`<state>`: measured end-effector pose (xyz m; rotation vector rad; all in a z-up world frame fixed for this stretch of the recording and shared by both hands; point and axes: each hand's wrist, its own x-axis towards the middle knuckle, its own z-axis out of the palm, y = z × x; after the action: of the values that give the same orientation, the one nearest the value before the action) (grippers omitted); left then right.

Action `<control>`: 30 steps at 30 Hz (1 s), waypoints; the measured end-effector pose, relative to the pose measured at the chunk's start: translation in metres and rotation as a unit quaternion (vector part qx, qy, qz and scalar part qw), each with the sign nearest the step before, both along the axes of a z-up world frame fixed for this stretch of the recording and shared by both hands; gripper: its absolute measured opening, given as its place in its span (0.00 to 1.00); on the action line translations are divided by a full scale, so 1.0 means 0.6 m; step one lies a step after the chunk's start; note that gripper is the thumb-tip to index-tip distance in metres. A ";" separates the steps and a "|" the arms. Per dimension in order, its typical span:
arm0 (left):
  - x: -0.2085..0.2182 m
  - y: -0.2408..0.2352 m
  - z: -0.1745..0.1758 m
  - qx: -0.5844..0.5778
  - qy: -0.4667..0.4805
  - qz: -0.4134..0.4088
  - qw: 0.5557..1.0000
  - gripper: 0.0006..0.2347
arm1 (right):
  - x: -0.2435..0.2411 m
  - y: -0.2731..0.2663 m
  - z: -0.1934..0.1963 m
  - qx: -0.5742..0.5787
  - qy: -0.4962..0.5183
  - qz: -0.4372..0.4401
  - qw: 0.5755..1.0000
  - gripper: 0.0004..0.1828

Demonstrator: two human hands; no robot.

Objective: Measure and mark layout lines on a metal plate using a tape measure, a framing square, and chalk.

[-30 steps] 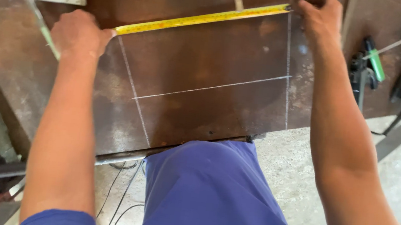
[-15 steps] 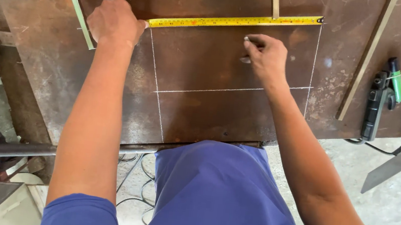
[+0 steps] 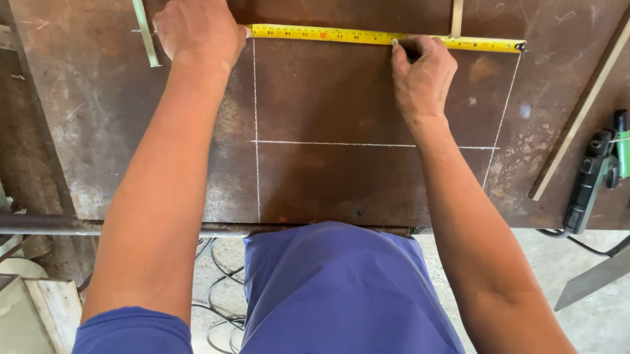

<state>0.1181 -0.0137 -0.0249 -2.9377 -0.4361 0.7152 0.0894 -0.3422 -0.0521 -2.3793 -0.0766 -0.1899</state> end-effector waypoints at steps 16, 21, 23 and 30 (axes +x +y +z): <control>-0.004 -0.004 0.012 -0.007 0.005 0.017 1.000 0.19 | -0.006 0.001 0.015 0.005 0.021 0.007 1.000 0.05; -0.004 -0.004 0.014 -0.008 0.005 0.020 1.000 0.19 | -0.006 0.001 0.008 0.001 0.006 0.007 1.000 0.05; -0.007 -0.002 0.012 -0.010 -0.004 0.018 1.000 0.18 | -0.005 0.002 0.004 0.003 0.004 0.008 1.000 0.05; -0.008 -0.003 0.013 -0.015 -0.012 0.015 1.000 0.19 | -0.001 0.007 0.005 -0.011 -0.011 0.017 1.000 0.05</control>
<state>0.1136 -0.0155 -0.0172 -2.9768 -0.4755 0.6959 0.0889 -0.3380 -0.0489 -2.3956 -0.1310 -0.1995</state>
